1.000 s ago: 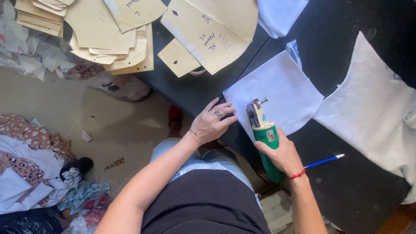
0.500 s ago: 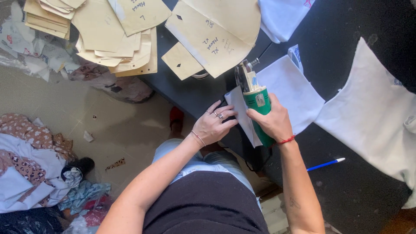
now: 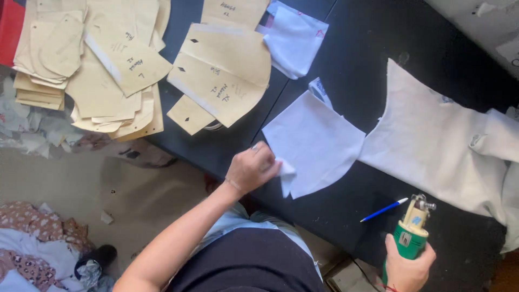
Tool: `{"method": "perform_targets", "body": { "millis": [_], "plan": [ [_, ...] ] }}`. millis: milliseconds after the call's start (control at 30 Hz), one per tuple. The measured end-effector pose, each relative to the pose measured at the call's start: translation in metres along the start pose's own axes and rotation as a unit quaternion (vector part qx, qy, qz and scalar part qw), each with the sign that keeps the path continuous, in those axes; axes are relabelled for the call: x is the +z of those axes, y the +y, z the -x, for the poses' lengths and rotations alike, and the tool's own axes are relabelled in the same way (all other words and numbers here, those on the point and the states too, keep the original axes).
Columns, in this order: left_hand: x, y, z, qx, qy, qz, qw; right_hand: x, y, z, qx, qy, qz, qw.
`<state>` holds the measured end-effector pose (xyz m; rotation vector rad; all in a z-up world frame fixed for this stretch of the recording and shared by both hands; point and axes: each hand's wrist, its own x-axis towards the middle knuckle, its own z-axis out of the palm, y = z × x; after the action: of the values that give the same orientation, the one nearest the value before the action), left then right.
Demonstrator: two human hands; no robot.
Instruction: Tracing paper patterns onto fabric and cutting them out using a rotary cutter and scissors
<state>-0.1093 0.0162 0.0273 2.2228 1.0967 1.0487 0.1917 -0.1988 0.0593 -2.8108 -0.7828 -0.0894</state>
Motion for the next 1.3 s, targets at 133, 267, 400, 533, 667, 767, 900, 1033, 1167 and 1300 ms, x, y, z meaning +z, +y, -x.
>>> {"method": "perform_targets", "body": {
  "millis": [133,267,400,533,667,767,900,1033,1167,1300],
  "plan": [
    [0.058,-0.010,-0.092,-0.148,-0.038,-0.044,0.987,0.036,0.070,-0.011,0.017,0.101,-0.003,0.995],
    [0.104,-0.039,-0.173,-0.364,-0.125,-0.068,0.920,0.055,0.098,-0.016,-0.027,0.142,0.031,0.989],
    [0.130,-0.053,-0.194,-0.444,-0.340,-0.176,0.810,0.060,0.105,-0.023,-0.056,0.139,0.072,0.986],
    [0.142,-0.073,-0.179,-0.376,-0.293,-0.177,0.861,0.035,0.061,-0.032,-0.016,0.091,0.079,0.993],
    [0.112,-0.060,-0.174,-0.357,-0.248,-0.119,0.893,0.023,-0.015,-0.048,-0.217,0.179,-0.008,0.960],
    [0.096,-0.050,-0.170,-0.355,-0.186,-0.002,0.916,0.054,-0.064,-0.058,-0.149,-0.026,-0.261,0.954],
    [0.087,-0.057,-0.156,-0.346,-0.071,0.116,0.928,0.092,-0.117,-0.065,-0.010,-0.262,-0.303,0.916],
    [0.074,-0.072,-0.138,-0.359,0.054,0.360,0.859,0.129,-0.127,-0.075,-0.060,-0.308,-0.059,0.948],
    [-0.012,-0.068,-0.095,-0.348,0.100,0.534,0.764,0.123,-0.127,-0.061,-0.072,-0.310,-0.084,0.944],
    [-0.094,-0.138,-0.013,-0.407,0.224,0.546,0.697,0.121,-0.115,-0.028,-0.132,-0.183,-0.245,0.943]
  ]
}}
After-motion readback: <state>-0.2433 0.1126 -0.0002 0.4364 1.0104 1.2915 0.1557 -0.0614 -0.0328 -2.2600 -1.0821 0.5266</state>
